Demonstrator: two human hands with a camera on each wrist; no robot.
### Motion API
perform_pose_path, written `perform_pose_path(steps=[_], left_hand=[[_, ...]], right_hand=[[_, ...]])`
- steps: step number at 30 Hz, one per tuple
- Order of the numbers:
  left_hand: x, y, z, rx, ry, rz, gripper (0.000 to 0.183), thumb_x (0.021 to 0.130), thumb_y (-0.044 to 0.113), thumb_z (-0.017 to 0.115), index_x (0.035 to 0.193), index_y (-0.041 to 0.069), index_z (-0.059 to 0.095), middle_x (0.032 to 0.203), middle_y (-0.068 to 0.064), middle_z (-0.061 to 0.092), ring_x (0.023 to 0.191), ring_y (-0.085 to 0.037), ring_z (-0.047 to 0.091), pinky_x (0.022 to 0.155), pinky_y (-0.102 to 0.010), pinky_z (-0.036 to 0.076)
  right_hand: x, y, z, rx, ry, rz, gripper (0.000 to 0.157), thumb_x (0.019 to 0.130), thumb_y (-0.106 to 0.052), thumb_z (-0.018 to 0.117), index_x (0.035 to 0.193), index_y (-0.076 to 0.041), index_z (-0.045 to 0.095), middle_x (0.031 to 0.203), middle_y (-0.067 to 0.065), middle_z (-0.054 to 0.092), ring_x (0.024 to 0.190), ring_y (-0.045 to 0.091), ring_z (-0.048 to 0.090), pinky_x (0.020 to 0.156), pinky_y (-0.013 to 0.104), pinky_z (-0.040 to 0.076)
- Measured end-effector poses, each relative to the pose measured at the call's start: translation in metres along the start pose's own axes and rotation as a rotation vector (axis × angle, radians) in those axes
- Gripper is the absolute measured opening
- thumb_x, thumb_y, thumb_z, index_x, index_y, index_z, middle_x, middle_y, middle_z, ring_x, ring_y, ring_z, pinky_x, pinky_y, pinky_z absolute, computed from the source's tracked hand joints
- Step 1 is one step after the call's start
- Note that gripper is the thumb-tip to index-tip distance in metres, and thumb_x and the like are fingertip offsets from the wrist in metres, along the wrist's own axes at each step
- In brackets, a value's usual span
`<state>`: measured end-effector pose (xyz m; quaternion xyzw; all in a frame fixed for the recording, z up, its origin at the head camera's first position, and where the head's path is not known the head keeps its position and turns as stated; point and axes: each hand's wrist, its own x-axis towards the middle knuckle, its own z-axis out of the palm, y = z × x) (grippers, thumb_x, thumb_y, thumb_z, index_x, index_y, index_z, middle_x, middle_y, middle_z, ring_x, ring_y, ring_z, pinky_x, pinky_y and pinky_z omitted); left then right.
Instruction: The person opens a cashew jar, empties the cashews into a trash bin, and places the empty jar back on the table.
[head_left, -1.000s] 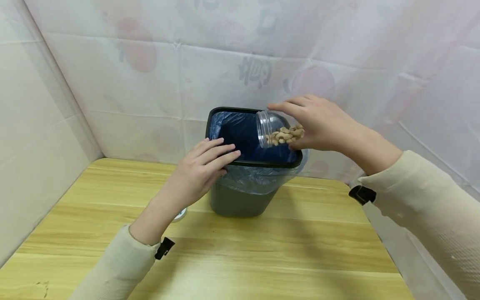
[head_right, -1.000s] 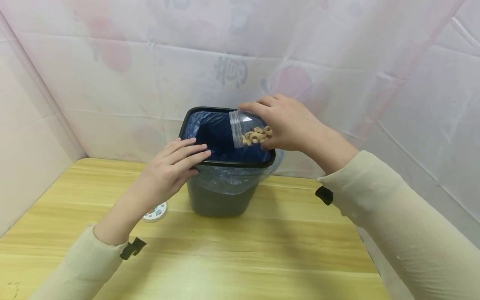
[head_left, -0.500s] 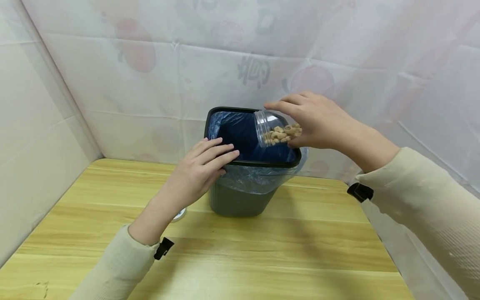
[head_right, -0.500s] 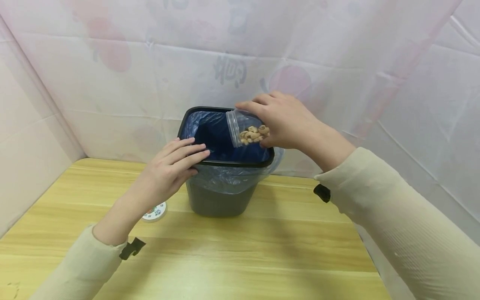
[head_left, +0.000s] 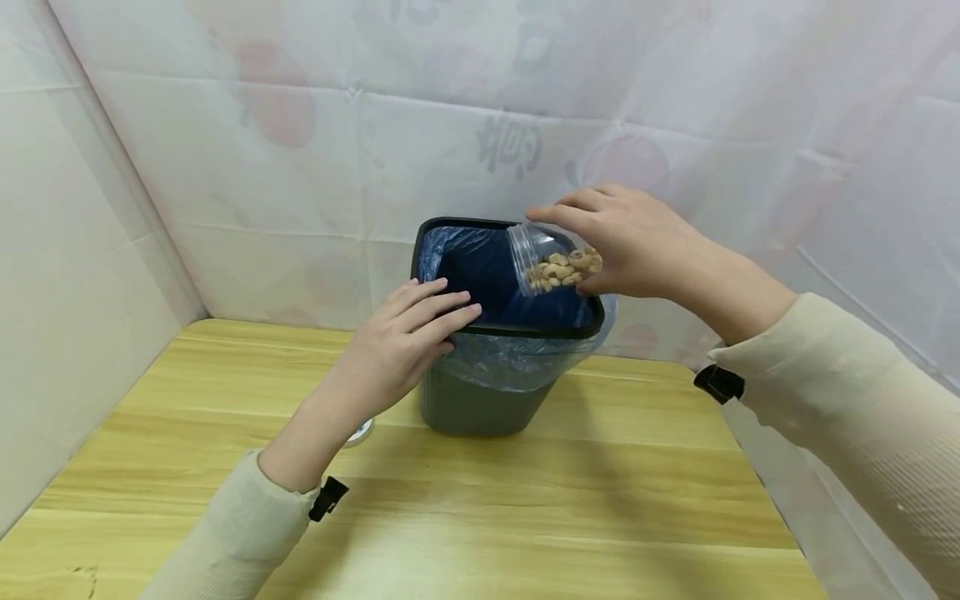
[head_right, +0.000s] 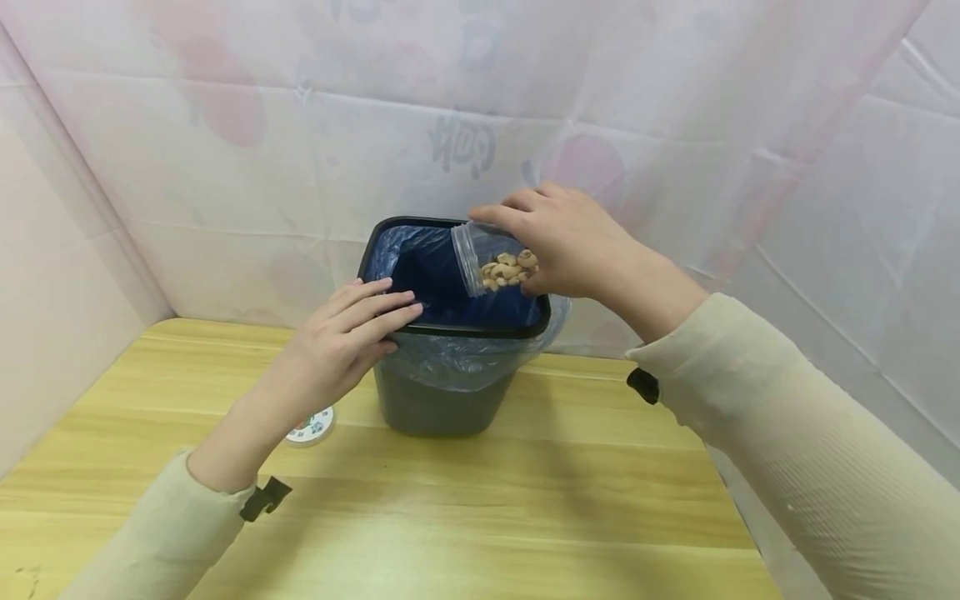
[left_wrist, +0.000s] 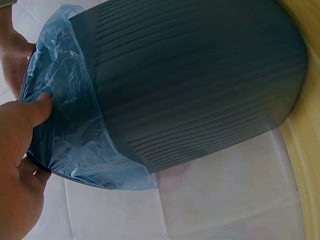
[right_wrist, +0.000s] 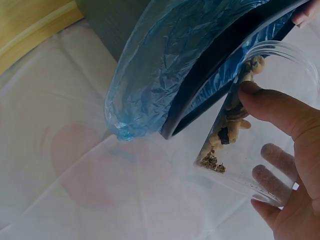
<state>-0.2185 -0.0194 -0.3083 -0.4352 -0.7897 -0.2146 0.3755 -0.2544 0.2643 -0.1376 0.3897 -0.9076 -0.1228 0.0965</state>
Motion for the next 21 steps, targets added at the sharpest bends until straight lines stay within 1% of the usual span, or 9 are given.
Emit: perform_pose_path(steps=[4,9,13,18,21], left_hand=[[0.0,0.0001,0.0009,0.003,-0.005,0.002,0.055,0.091,0.008,0.072,0.143,0.016,0.056,0.142,-0.006,0.058,0.142,-0.028,0.042,0.12,-0.048,0.027],[0.0004,-0.0005,0.0015,0.008,-0.001,0.007,0.057,0.09,0.007,0.074,0.143,0.016,0.056,0.142,-0.007,0.058,0.142,-0.028,0.042,0.117,-0.052,0.031],[0.0002,-0.001,0.0016,0.011,-0.003,0.007,0.058,0.09,0.007,0.074,0.144,0.016,0.056,0.143,-0.006,0.058,0.142,-0.028,0.042,0.117,-0.052,0.031],[-0.0001,-0.0019,0.0013,0.008,0.0,0.006,0.058,0.089,0.006,0.074,0.143,0.016,0.056,0.142,-0.006,0.058,0.142,-0.028,0.041,0.117,-0.053,0.031],[-0.0001,-0.0023,0.0012,0.006,-0.004,0.003,0.058,0.089,0.006,0.074,0.143,0.016,0.056,0.143,-0.006,0.058,0.142,-0.028,0.041,0.118,-0.052,0.029]], right_hand=[[0.0004,0.0011,0.0005,-0.013,0.0,0.001,0.098,0.074,-0.024,0.09,0.156,-0.023,0.036,0.144,0.015,0.051,0.128,0.042,0.047,0.104,0.061,0.04],[0.0013,0.0006,0.0,-0.026,0.0,0.0,0.098,0.073,-0.024,0.091,0.155,-0.023,0.037,0.144,0.016,0.051,0.127,0.042,0.047,0.103,0.06,0.041],[0.0015,0.0005,-0.0008,-0.037,0.007,-0.006,0.097,0.072,-0.025,0.091,0.154,-0.022,0.039,0.145,0.016,0.051,0.128,0.042,0.047,0.104,0.061,0.04],[0.0019,0.0004,-0.0009,-0.056,0.026,-0.021,0.097,0.071,-0.023,0.092,0.153,-0.022,0.04,0.143,0.016,0.052,0.126,0.042,0.049,0.103,0.06,0.041],[0.0017,0.0002,-0.0007,-0.065,0.028,-0.023,0.098,0.07,-0.024,0.092,0.153,-0.022,0.04,0.142,0.016,0.052,0.126,0.042,0.049,0.104,0.06,0.041]])
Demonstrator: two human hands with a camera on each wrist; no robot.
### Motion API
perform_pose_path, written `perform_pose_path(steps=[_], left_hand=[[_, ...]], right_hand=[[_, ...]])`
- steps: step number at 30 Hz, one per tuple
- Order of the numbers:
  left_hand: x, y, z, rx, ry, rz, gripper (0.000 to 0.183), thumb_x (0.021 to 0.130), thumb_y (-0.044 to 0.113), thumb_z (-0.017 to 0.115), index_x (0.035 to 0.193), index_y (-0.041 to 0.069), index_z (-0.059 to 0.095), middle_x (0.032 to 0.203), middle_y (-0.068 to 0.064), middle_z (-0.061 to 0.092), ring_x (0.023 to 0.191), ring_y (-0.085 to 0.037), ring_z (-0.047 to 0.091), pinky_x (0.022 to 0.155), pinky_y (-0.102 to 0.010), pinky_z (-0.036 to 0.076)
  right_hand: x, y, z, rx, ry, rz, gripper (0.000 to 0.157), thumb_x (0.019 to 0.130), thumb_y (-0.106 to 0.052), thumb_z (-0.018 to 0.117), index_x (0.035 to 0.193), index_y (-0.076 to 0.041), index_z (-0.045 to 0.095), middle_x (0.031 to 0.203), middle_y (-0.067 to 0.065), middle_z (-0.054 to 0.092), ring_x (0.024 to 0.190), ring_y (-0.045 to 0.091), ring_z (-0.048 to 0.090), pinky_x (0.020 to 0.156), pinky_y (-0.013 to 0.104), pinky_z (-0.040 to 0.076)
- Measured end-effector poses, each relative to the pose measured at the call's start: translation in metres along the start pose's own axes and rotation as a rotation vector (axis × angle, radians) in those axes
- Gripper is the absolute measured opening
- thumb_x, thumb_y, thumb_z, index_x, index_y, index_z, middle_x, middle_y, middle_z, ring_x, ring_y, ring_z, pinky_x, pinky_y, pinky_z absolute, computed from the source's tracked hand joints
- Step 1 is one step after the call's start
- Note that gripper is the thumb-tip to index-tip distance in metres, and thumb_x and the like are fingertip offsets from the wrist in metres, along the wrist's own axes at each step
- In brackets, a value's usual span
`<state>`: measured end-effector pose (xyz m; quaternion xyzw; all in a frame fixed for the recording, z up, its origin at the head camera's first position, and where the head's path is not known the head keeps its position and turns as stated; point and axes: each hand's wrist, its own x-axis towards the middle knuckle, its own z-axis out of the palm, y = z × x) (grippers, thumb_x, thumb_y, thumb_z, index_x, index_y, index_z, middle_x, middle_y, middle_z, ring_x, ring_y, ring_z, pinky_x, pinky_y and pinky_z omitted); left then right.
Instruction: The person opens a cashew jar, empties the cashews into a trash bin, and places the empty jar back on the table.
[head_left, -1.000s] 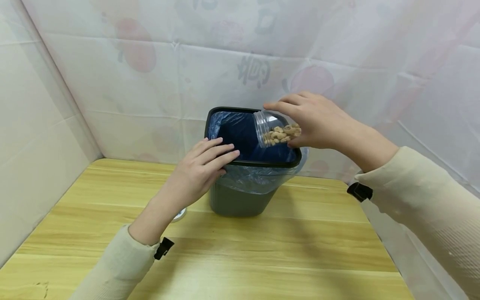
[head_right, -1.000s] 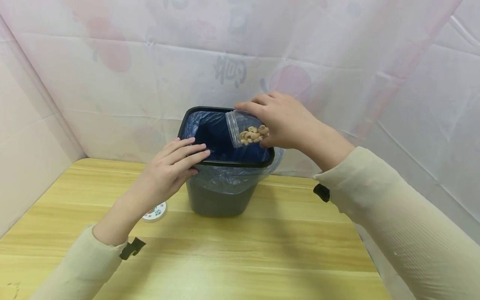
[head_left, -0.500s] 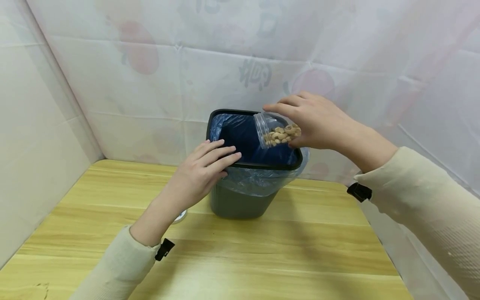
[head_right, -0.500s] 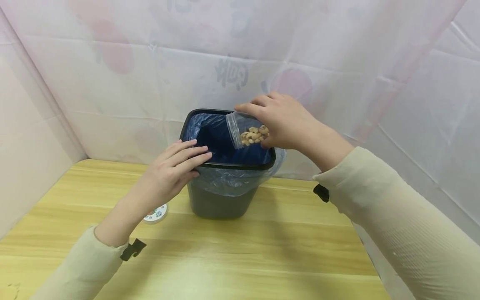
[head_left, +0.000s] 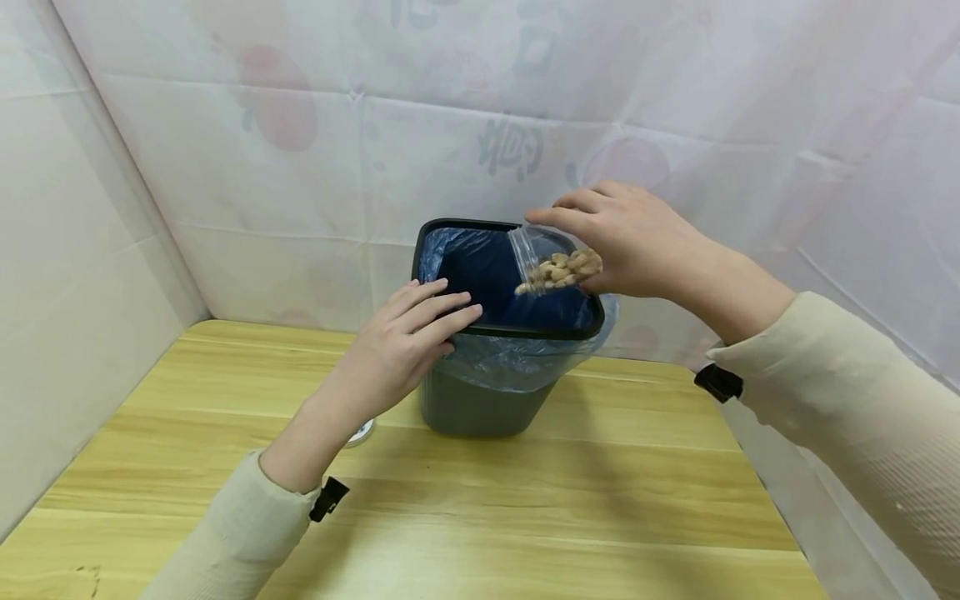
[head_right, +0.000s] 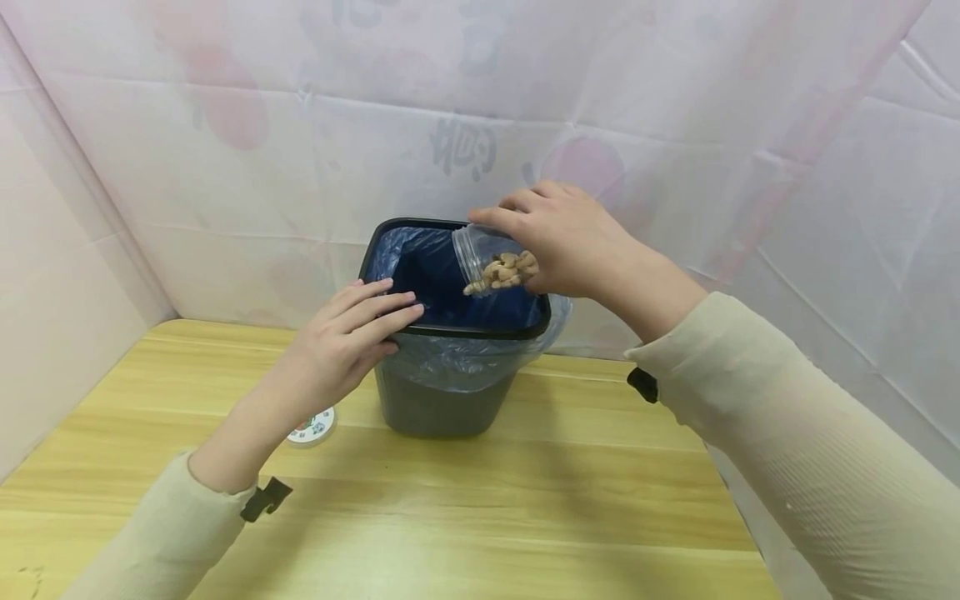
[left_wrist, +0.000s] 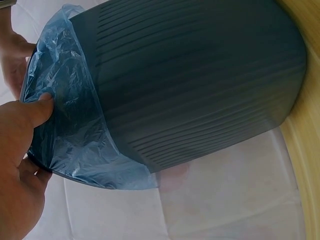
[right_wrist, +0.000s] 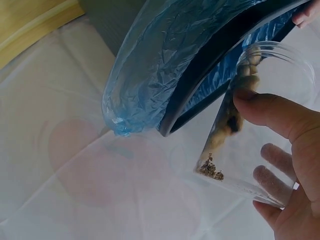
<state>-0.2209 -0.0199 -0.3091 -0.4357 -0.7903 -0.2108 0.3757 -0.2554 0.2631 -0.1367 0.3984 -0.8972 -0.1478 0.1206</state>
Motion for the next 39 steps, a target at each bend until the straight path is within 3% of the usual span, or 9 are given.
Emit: perform_pose_path(steps=[21,34,39], left_hand=[[-0.001,-0.001,0.0,0.016,-0.021,-0.011,0.058,0.091,0.007,0.073,0.145,0.018,0.054,0.143,-0.006,0.057,0.143,-0.027,0.04,0.118,-0.052,0.031],[0.0,-0.003,0.001,0.006,-0.008,-0.007,0.057,0.09,0.007,0.073,0.144,0.017,0.055,0.142,-0.006,0.057,0.143,-0.028,0.041,0.118,-0.052,0.03],[0.0,-0.003,0.001,0.005,-0.01,-0.008,0.057,0.09,0.007,0.073,0.144,0.018,0.055,0.142,-0.005,0.057,0.143,-0.027,0.041,0.118,-0.052,0.031]], right_hand=[[0.0,0.001,-0.007,-0.052,0.014,-0.011,0.101,0.067,-0.017,0.094,0.153,-0.021,0.04,0.141,0.018,0.053,0.126,0.044,0.047,0.106,0.062,0.038],[0.003,0.003,-0.009,-0.156,0.102,-0.121,0.101,0.061,-0.015,0.096,0.149,-0.019,0.046,0.139,0.019,0.053,0.127,0.043,0.046,0.108,0.059,0.037],[0.004,0.001,-0.012,-0.198,0.084,-0.118,0.101,0.063,-0.013,0.096,0.15,-0.02,0.045,0.142,0.019,0.051,0.13,0.042,0.044,0.11,0.058,0.035]])
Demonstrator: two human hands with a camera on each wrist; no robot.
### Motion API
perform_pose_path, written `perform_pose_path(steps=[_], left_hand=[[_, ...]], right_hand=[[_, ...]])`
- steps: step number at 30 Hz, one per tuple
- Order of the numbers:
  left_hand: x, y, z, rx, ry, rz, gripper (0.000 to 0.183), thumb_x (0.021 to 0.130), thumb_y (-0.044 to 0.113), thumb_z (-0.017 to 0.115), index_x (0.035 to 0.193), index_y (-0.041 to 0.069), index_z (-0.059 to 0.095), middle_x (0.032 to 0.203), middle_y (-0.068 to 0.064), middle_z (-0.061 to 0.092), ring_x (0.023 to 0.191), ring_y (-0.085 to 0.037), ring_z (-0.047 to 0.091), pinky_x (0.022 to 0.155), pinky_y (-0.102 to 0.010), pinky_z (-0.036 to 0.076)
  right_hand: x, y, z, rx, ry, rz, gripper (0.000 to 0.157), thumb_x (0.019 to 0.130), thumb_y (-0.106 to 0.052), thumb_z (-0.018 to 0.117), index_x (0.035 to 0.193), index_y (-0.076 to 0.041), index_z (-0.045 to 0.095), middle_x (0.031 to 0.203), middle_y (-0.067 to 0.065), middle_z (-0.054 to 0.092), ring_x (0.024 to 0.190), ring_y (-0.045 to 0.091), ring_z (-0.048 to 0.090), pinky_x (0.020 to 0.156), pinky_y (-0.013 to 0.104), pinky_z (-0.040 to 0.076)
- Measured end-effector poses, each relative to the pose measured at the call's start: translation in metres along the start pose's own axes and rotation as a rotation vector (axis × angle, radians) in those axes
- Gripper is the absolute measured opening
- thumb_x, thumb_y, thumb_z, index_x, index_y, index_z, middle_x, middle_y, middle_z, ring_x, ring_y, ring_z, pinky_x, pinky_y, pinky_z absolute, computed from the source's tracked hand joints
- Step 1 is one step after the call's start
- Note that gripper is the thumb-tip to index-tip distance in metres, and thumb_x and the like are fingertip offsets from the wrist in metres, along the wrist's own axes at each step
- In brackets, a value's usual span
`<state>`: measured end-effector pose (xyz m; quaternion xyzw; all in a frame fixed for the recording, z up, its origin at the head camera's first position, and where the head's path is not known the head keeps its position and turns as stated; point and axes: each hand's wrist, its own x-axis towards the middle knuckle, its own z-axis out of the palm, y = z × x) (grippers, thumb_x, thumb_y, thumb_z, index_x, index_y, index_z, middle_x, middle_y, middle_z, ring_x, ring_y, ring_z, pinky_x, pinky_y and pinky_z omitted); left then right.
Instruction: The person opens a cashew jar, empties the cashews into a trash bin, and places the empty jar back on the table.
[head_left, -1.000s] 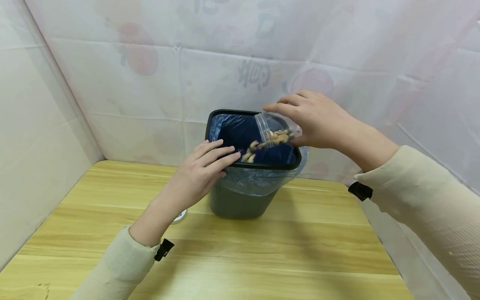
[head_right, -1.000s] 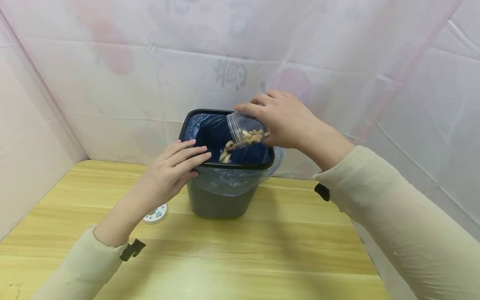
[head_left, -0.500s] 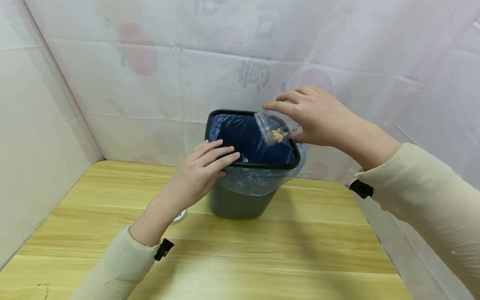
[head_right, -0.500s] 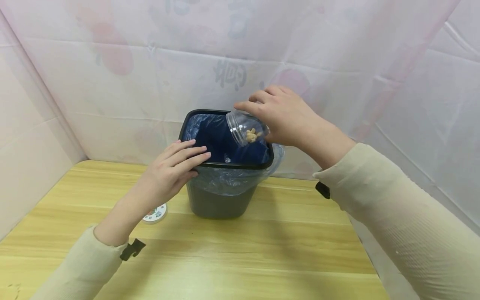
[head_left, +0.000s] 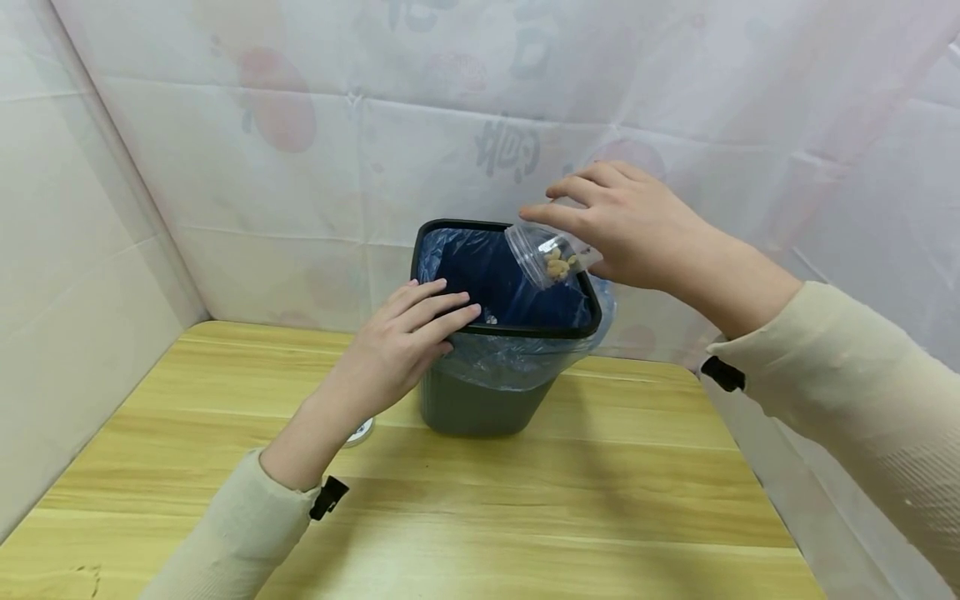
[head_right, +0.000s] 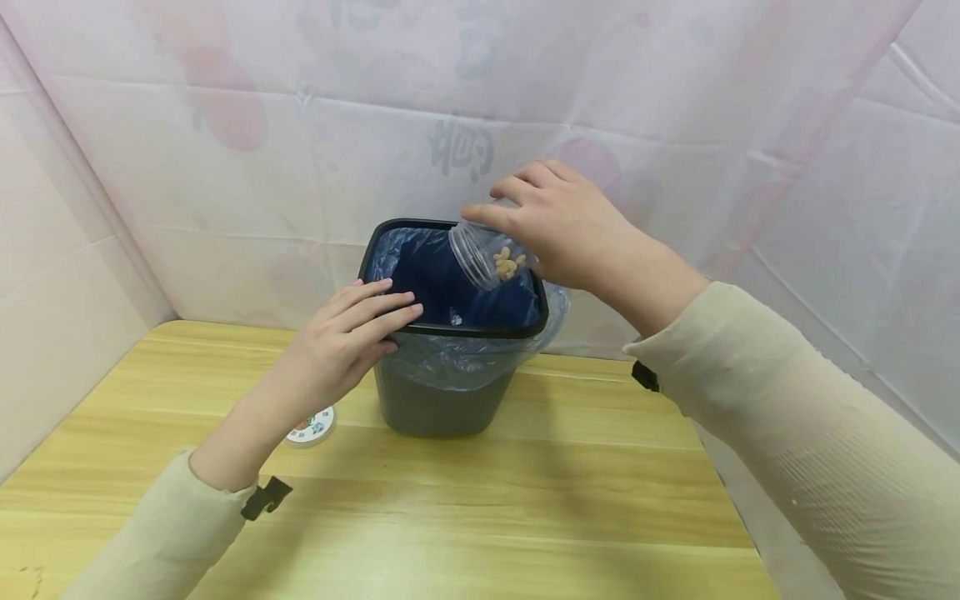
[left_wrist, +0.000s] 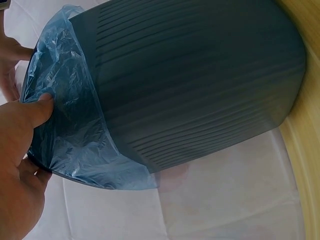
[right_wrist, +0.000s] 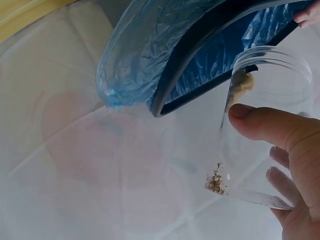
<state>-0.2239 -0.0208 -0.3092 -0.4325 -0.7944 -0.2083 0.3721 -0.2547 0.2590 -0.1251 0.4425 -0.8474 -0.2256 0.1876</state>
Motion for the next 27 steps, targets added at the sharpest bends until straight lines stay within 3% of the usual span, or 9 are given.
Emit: perform_pose_path(steps=[17,27], left_hand=[[-0.0002,0.0001,0.0004,0.002,-0.001,0.004,0.057,0.09,0.007,0.073,0.144,0.017,0.056,0.142,-0.006,0.058,0.143,-0.027,0.041,0.117,-0.053,0.031],[-0.0018,-0.0009,-0.0006,-0.006,0.0,0.001,0.056,0.091,0.007,0.072,0.144,0.017,0.056,0.142,-0.007,0.057,0.143,-0.028,0.041,0.118,-0.052,0.03]], right_hand=[[-0.0002,-0.003,-0.0001,-0.013,0.022,0.003,0.101,0.061,-0.012,0.096,0.149,-0.02,0.046,0.141,0.019,0.052,0.13,0.042,0.045,0.111,0.057,0.034],[0.0005,-0.0029,0.0011,-0.129,0.078,-0.044,0.101,0.058,-0.011,0.097,0.147,-0.018,0.049,0.138,0.022,0.054,0.127,0.043,0.048,0.112,0.056,0.034]])
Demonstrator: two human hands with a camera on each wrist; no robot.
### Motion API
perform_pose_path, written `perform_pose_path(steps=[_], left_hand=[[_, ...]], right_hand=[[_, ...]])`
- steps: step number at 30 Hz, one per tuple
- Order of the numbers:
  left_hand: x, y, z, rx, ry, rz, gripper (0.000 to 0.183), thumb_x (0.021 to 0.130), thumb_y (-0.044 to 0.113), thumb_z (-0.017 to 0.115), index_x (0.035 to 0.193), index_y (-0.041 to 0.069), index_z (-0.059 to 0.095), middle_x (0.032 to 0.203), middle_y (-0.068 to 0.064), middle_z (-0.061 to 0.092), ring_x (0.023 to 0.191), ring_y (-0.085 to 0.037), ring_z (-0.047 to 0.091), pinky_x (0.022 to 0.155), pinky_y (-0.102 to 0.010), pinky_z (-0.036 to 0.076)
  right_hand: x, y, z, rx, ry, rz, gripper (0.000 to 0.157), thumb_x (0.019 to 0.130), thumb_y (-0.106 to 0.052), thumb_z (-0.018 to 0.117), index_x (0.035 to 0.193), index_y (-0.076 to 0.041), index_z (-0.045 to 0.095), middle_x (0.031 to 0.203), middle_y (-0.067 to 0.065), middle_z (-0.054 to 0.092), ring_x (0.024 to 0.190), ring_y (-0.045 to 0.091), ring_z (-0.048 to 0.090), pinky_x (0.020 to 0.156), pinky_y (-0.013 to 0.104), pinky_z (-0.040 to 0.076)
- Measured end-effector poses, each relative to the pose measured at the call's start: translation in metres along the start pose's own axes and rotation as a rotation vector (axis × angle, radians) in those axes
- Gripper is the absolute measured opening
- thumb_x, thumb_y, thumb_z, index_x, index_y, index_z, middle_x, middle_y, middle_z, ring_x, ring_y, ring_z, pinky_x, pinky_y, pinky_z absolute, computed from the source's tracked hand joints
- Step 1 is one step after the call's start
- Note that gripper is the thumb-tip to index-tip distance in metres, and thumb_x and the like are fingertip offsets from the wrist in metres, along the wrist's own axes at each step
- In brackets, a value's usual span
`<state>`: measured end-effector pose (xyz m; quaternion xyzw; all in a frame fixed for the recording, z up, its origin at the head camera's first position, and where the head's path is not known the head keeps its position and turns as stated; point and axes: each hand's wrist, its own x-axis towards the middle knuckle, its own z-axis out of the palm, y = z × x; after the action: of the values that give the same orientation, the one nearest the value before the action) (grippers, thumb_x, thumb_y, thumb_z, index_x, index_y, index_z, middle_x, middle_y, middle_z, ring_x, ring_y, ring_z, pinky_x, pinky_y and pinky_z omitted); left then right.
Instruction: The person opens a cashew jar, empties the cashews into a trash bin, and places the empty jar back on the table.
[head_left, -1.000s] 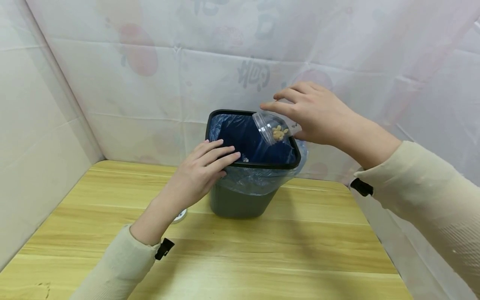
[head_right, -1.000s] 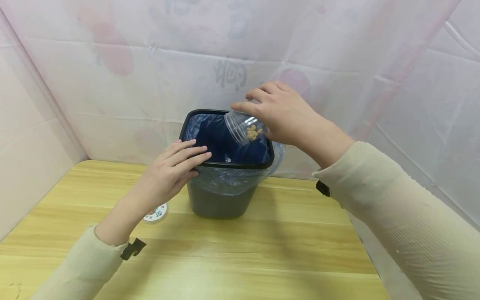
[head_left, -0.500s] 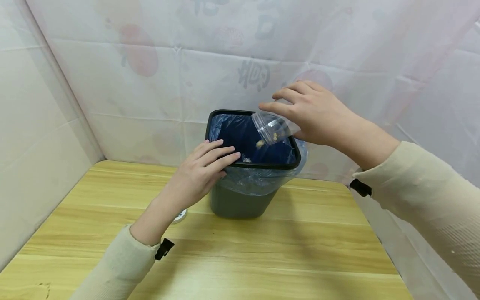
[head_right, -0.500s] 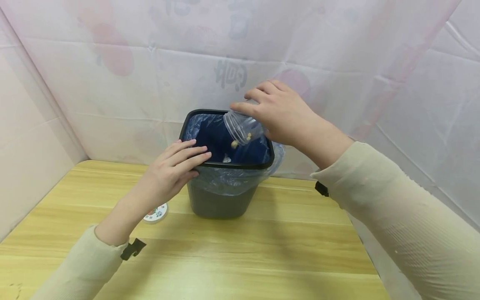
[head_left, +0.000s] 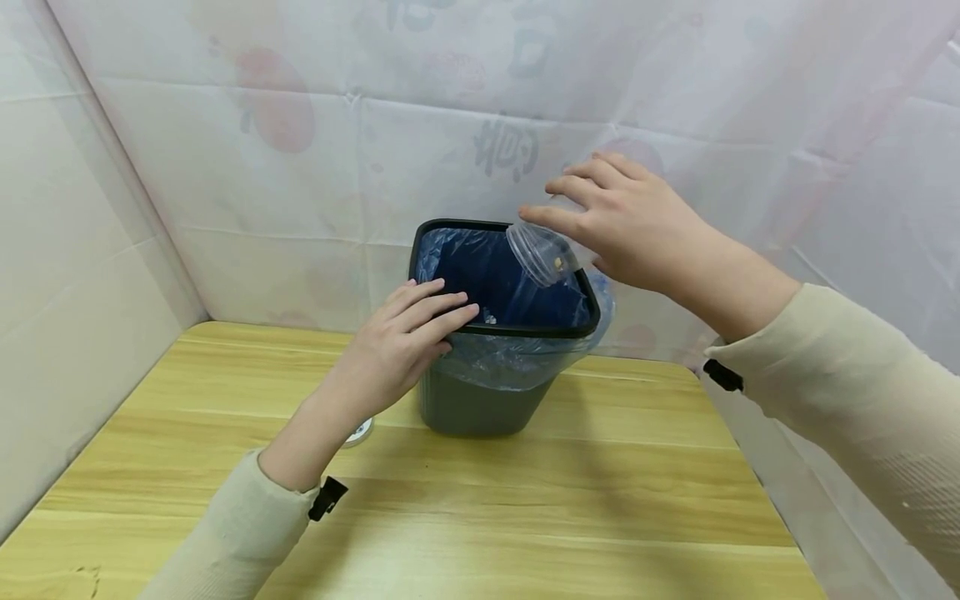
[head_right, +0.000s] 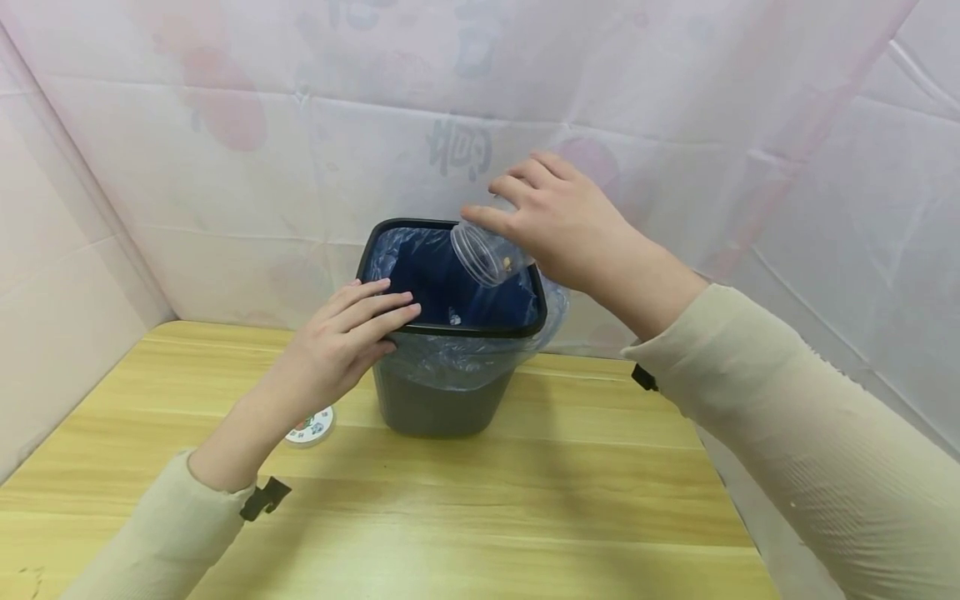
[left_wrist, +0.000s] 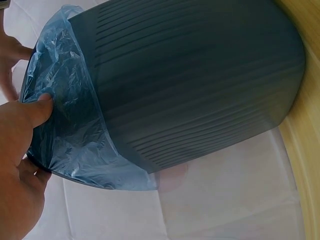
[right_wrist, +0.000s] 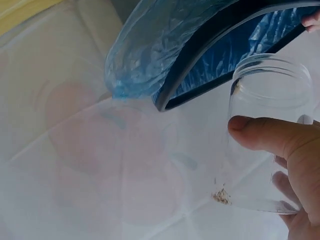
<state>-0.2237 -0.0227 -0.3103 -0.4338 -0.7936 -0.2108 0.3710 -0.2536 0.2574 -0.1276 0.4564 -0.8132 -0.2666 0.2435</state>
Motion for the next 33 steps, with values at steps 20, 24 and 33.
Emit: perform_pose_path(steps=[20,24,33], left_hand=[[-0.001,-0.001,-0.001,0.013,-0.001,-0.002,0.057,0.091,0.008,0.072,0.144,0.017,0.055,0.142,-0.006,0.057,0.142,-0.027,0.041,0.118,-0.051,0.031],[0.0,0.0,0.0,0.013,0.0,0.002,0.057,0.091,0.008,0.072,0.144,0.017,0.055,0.142,-0.006,0.058,0.142,-0.027,0.041,0.117,-0.052,0.031],[-0.001,-0.002,0.001,0.009,0.007,0.003,0.055,0.091,0.008,0.072,0.143,0.016,0.056,0.141,-0.006,0.059,0.142,-0.028,0.042,0.118,-0.051,0.031]], right_hand=[[-0.004,-0.001,0.006,0.067,0.035,0.017,0.103,0.057,-0.013,0.098,0.147,-0.018,0.049,0.138,0.021,0.054,0.126,0.042,0.048,0.112,0.056,0.034],[-0.012,-0.002,0.012,0.185,0.082,0.056,0.103,0.058,-0.012,0.098,0.148,-0.018,0.048,0.136,0.021,0.056,0.122,0.043,0.05,0.108,0.057,0.037],[-0.028,-0.003,0.022,0.418,0.062,0.243,0.105,0.064,-0.014,0.095,0.154,-0.023,0.041,0.145,0.015,0.05,0.13,0.04,0.046,0.105,0.059,0.038]])
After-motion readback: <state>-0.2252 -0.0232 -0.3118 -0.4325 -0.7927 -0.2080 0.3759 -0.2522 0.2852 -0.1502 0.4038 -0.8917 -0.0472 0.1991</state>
